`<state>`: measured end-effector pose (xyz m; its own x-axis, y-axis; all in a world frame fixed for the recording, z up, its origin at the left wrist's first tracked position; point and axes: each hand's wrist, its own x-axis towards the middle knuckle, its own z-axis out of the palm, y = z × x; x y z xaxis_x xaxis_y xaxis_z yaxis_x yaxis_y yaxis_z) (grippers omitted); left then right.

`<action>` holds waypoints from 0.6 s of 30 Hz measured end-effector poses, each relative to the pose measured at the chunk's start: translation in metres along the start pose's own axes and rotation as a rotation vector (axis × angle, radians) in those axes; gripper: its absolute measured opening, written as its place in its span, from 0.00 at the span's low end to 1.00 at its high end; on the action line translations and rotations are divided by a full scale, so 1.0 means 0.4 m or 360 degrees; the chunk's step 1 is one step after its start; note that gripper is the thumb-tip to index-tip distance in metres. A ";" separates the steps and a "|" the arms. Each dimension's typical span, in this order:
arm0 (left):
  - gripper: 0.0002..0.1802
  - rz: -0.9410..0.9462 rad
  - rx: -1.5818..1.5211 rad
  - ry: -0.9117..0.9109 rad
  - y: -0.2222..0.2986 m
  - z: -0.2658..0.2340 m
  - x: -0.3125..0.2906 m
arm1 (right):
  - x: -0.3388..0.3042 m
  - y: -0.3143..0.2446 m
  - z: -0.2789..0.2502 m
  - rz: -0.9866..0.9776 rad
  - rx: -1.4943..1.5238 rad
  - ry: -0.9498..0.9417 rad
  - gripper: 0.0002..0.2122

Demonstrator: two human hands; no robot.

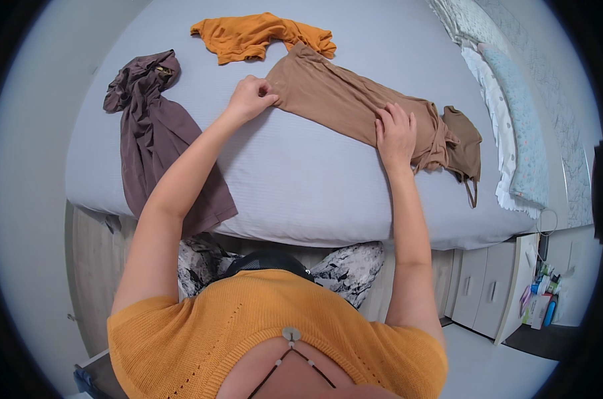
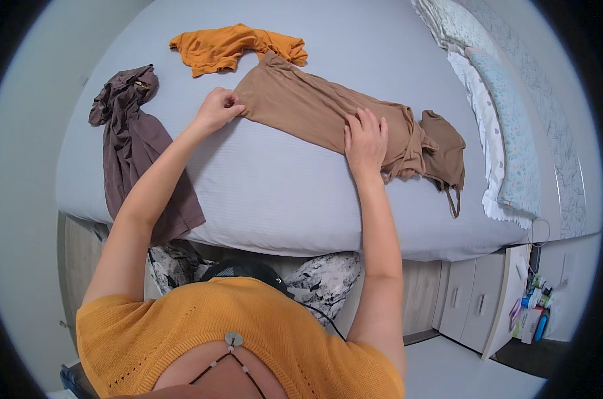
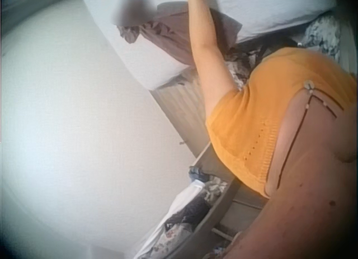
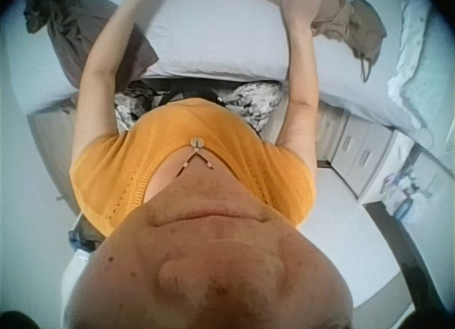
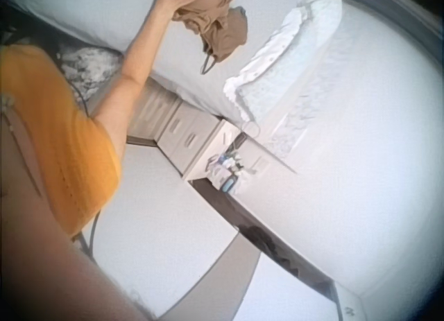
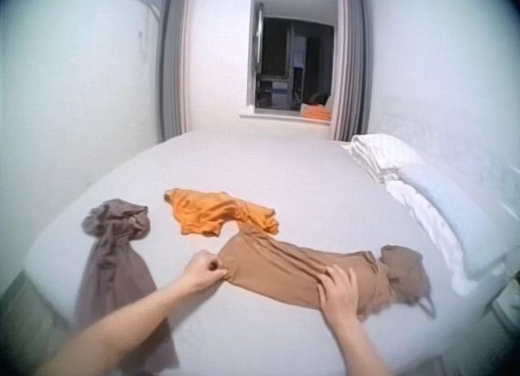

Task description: The person folds several clothing items on a bed, including a brown camisole and a mustard yellow top, by smoothing the fabric and folding the sides inward.

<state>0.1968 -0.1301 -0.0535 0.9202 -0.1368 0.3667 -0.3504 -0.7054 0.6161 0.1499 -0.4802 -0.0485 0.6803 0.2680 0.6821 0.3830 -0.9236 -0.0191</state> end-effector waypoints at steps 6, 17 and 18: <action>0.10 -0.0381 -0.0525 -0.0071 -0.016 0.007 0.003 | -0.010 -0.010 -0.002 -0.0055 0.0009 -0.0036 0.10; 0.07 -0.0524 -0.0600 -0.0176 -0.094 -0.185 -0.149 | -0.020 -0.024 -0.047 -0.0192 0.0067 -0.0356 0.11; 0.07 -0.0545 -0.0493 -0.0207 -0.077 -0.196 -0.175 | -0.022 -0.031 -0.055 -0.0196 0.0076 -0.0359 0.11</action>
<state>0.1298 -0.0443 -0.0436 0.9991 -0.0327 0.0282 -0.0406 -0.4872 0.8723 0.1252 -0.4770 -0.0383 0.7466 0.4371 0.5015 0.4971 -0.8675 0.0160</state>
